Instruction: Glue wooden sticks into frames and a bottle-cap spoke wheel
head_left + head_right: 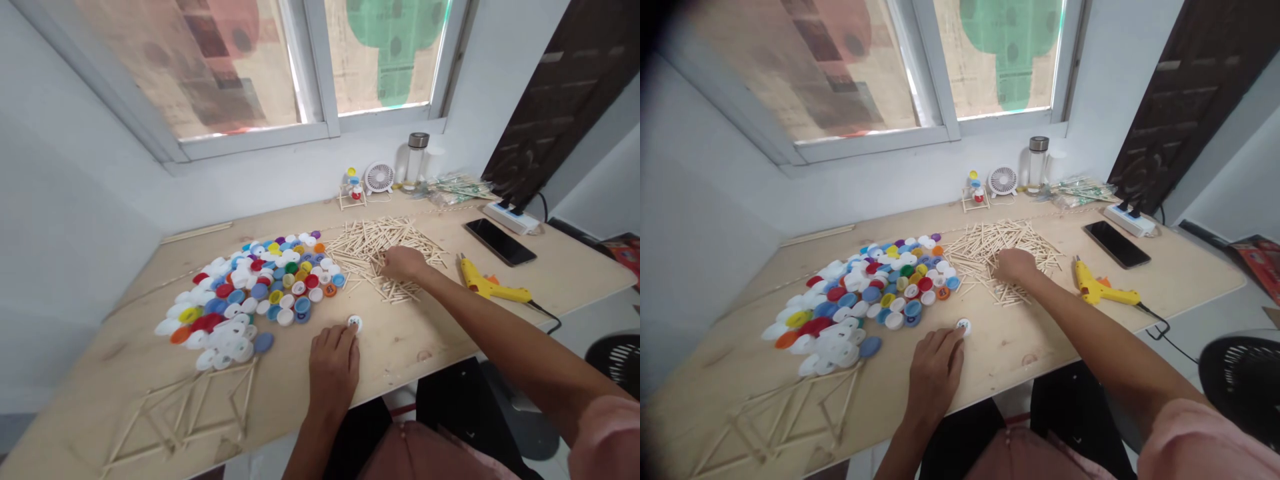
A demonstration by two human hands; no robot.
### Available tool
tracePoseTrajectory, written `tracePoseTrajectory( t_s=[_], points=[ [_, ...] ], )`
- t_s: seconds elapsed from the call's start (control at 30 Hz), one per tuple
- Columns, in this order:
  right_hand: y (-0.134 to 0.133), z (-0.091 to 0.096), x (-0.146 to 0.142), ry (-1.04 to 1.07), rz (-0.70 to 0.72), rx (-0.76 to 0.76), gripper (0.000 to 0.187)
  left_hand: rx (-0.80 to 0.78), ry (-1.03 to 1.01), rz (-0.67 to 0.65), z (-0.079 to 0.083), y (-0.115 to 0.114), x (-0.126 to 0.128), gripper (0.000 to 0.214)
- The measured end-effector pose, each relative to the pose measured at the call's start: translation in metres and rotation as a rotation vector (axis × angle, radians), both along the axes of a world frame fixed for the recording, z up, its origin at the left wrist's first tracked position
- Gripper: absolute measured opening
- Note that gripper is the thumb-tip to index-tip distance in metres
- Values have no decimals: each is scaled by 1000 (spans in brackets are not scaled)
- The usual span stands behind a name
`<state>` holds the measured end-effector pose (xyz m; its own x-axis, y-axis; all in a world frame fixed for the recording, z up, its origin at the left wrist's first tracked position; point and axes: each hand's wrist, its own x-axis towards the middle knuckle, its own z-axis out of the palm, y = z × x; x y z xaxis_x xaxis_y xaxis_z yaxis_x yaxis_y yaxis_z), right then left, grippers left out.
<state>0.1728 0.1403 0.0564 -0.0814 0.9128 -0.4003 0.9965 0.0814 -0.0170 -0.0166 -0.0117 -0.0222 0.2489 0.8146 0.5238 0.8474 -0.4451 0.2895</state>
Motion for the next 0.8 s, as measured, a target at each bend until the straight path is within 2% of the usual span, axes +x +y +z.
tracePoseTrajectory(
  t_s=[0.3, 0.47, 0.63, 0.73, 0.8],
  points=[
    [-7, 15, 12, 101, 61, -103, 33, 21, -5, 3, -2, 0, 0, 24],
    [-14, 24, 22, 176, 101, -90, 35, 6, -6, 7, -2, -1, 0, 24],
    [-23, 34, 31, 234, 106, 79, 28, 14, -4, -9, 0, -1, -1, 24],
    [-27, 28, 31, 287, 81, 246, 16, 26, -9, -23, 1, 0, -2, 26],
    [-26, 19, 31, 342, 54, 345, 16, 47, -17, -26, 0, 0, -3, 26]
  ],
)
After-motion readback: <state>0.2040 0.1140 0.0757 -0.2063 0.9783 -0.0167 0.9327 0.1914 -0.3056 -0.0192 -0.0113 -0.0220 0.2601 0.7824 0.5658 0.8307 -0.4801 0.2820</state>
